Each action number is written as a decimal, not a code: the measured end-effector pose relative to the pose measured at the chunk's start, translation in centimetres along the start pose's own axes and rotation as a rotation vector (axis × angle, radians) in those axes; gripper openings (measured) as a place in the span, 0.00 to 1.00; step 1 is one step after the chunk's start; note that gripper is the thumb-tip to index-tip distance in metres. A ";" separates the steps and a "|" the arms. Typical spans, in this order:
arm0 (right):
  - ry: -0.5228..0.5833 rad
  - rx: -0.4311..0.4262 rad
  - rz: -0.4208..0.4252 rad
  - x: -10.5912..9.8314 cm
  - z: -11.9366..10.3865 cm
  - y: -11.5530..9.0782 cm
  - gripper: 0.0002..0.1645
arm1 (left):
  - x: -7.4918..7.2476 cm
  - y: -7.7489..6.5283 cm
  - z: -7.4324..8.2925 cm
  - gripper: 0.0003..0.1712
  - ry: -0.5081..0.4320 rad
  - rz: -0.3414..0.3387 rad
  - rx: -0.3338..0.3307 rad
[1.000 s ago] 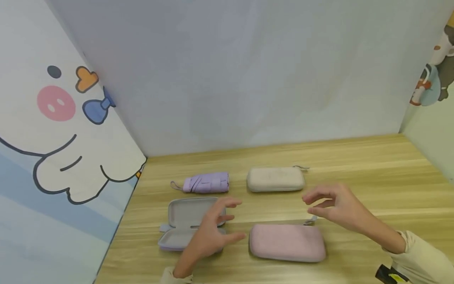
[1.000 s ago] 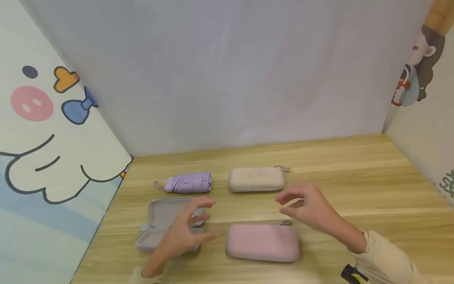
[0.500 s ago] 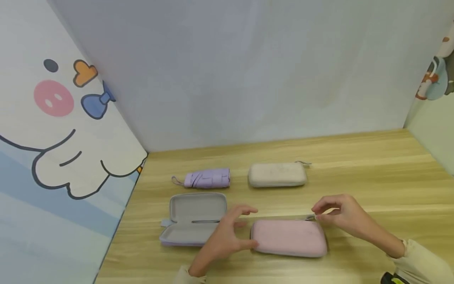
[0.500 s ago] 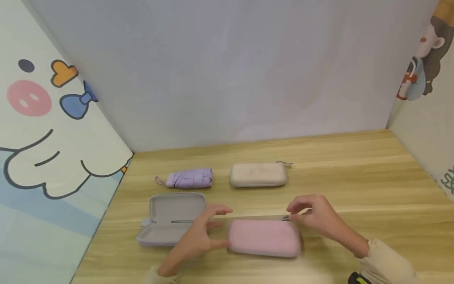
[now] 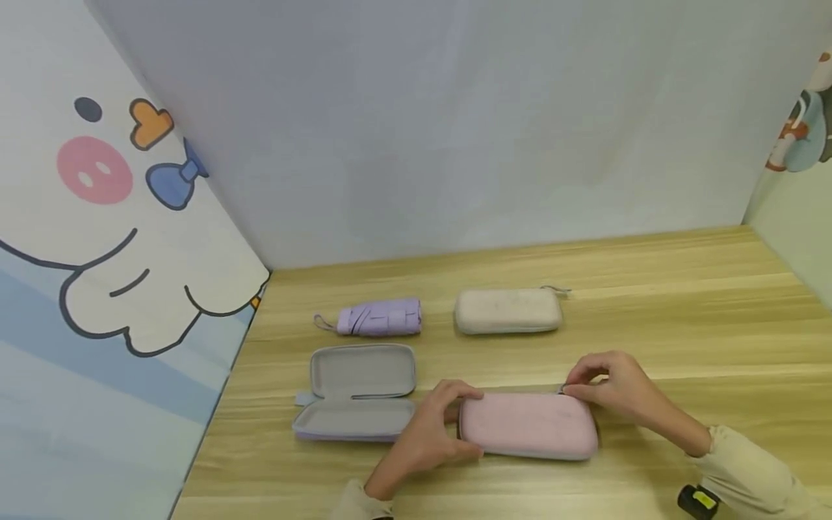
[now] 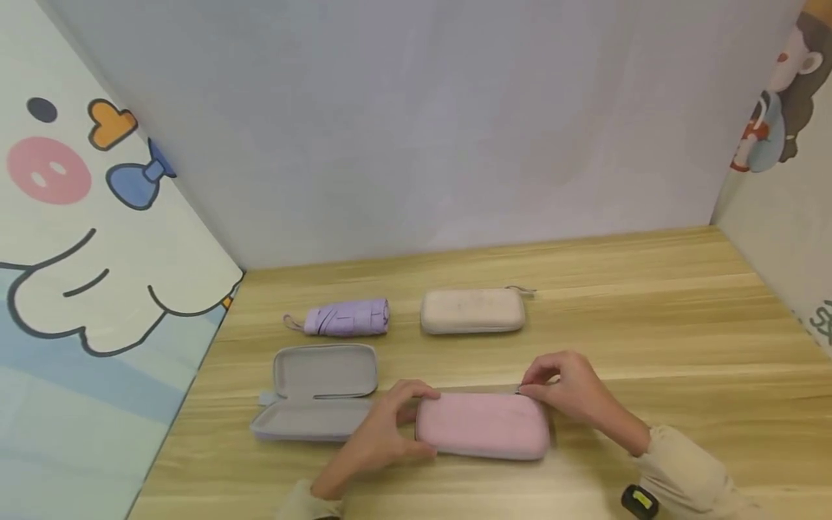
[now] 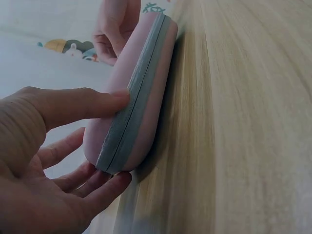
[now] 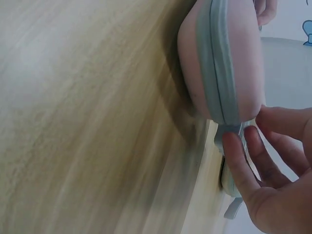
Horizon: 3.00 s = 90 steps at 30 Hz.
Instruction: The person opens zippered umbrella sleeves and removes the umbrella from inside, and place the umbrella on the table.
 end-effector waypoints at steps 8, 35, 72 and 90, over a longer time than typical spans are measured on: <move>-0.028 0.000 -0.045 0.8 -0.4 0.5 0.04 | -0.1 0.0 -0.3 0.38 -0.017 0.018 0.036; 0.053 -0.137 -0.322 0.8 0.7 1.0 0.06 | 0.1 0.3 0.6 0.38 -0.091 0.022 0.009; -0.172 -0.287 0.002 0.5 0.6 0.7 0.17 | 0.0 1.3 -0.5 0.37 0.142 0.047 0.026; -0.179 -0.174 0.036 -0.1 1.2 -0.5 0.14 | 0.0 1.5 -0.6 0.36 0.105 0.065 -0.031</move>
Point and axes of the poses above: each hand's wrist, its own y-axis towards the middle knuckle, its own x-axis out of the palm, z = x × y, the point moved 5 cm from there along y, towards the middle knuckle, and after that the axes turned 9 degrees about -y, right-handed, at the moved point
